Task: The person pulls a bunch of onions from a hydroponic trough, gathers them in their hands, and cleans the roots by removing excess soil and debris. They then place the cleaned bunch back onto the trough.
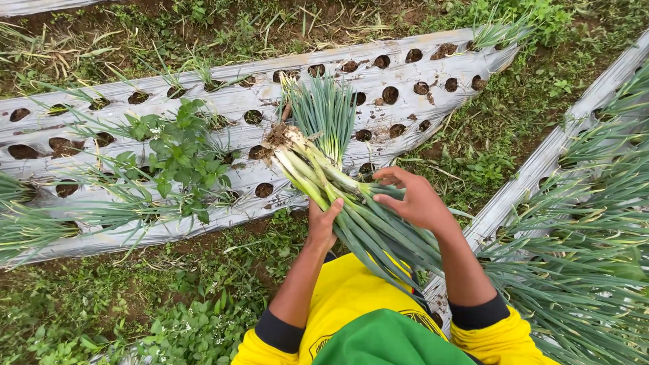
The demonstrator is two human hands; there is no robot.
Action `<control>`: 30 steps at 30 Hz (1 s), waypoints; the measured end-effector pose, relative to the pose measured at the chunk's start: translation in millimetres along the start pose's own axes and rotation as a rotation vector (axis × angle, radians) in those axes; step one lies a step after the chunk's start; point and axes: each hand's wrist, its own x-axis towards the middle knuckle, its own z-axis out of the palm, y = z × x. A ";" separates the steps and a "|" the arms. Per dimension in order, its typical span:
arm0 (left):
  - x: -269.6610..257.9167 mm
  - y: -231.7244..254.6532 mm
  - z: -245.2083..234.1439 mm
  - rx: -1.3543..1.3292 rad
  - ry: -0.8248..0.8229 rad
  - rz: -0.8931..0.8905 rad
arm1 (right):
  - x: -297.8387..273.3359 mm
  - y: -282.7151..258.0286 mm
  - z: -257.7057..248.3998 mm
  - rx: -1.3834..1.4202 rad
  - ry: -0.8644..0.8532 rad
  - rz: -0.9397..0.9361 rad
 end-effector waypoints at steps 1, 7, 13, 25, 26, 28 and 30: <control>-2.8 4.4 4.0 0.000 0.001 -0.002 | -0.9 -9.5 -4.7 0.001 -0.001 0.002; -11.1 18.2 18.0 0.059 0.012 0.000 | 1.3 -36.1 -8.4 0.010 -0.152 -0.013; -13.2 9.3 10.1 0.094 -0.040 -0.013 | 9.8 10.6 -6.4 -0.018 -0.103 -0.021; -19.0 8.5 24.5 0.137 -0.092 -0.002 | 0.4 -10.4 -16.9 -0.042 -0.150 -0.040; -18.9 7.7 25.4 0.111 -0.089 0.004 | -0.4 -11.0 -11.0 -0.070 -0.143 -0.051; -20.0 8.7 27.1 0.085 -0.088 0.007 | -1.2 -12.1 -4.4 -0.098 -0.135 -0.060; -22.7 12.7 28.2 0.103 -0.086 0.023 | -1.6 -13.4 -2.7 -0.197 -0.024 -0.212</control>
